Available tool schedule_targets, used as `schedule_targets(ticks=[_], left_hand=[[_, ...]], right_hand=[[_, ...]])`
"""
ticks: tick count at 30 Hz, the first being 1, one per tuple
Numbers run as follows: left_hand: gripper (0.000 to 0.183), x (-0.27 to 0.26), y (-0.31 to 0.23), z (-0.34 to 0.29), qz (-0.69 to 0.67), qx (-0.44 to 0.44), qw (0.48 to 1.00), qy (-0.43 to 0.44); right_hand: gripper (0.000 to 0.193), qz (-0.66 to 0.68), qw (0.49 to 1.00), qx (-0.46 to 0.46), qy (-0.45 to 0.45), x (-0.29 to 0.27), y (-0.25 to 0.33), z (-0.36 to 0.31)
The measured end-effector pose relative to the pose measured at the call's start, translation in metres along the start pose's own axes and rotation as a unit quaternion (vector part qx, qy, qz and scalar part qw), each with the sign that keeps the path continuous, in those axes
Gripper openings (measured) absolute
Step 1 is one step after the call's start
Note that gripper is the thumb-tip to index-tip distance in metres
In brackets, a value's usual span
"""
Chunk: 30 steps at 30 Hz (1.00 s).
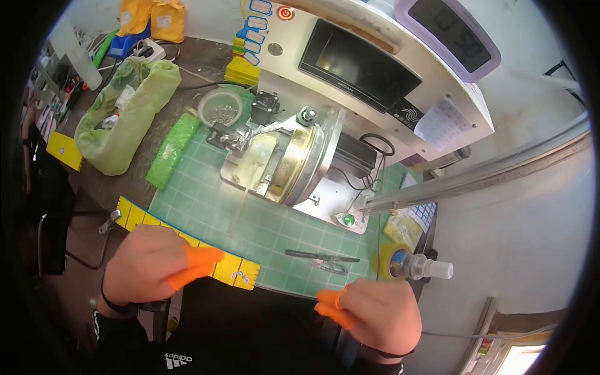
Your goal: The person is preparing and testing an optical fiber using a precision cutting and splicing machine.
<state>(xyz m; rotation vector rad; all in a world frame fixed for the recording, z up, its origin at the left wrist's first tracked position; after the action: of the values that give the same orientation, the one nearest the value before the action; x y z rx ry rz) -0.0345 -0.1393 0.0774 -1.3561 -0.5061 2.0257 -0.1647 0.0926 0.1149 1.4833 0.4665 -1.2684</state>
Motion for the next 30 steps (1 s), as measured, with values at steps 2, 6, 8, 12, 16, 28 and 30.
schedule_targets(ticks=[2, 6, 8, 12, 16, 28, 30], left_hand=[[0.026, -0.020, 0.009, -0.005, 0.006, -0.080, 0.996, -0.039], [0.027, -0.038, 0.020, -0.020, -0.049, -0.109, 0.991, -0.066], [0.034, -0.045, 0.018, -0.025, -0.184, -0.097, 0.967, -0.148], [0.042, -0.018, 0.014, -0.019, -0.270, -0.166, 0.920, -0.232], [0.068, 0.005, -0.007, 0.017, -0.184, -0.013, 0.981, -0.053], [0.067, 0.055, -0.012, 0.024, -0.248, -0.107, 0.958, 0.093], [0.060, 0.059, -0.008, 0.024, -0.266, -0.122, 0.951, 0.100]], right_hand=[[0.032, -0.023, 1.000, 0.011, -0.005, 0.004, -0.002, 0.007], [0.029, -0.013, 0.999, 0.025, -0.046, 0.001, -0.003, 0.016], [0.028, -0.018, 0.999, 0.018, -0.043, -0.003, 0.005, 0.027], [0.023, -0.032, 0.999, 0.002, -0.041, 0.009, 0.013, 0.035], [0.030, -0.001, 0.996, -0.005, -0.087, 0.022, 0.021, 0.042], [0.034, 0.240, 0.963, -0.117, -0.035, 0.027, 0.025, 0.028], [0.034, 0.316, 0.944, -0.096, -0.009, 0.029, 0.027, 0.030]])
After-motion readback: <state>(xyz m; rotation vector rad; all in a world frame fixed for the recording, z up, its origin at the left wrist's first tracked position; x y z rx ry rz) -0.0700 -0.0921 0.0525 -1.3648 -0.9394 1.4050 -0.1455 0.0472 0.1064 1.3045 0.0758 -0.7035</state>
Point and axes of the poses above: each hand's wrist, its own z-axis towards the middle knuckle, its own x-axis out of the palm, y = z × x, the point moved 6 cm from there along z, towards the middle knuckle, and after that the axes turned 1 degree about -z, right-handed, at the moved point
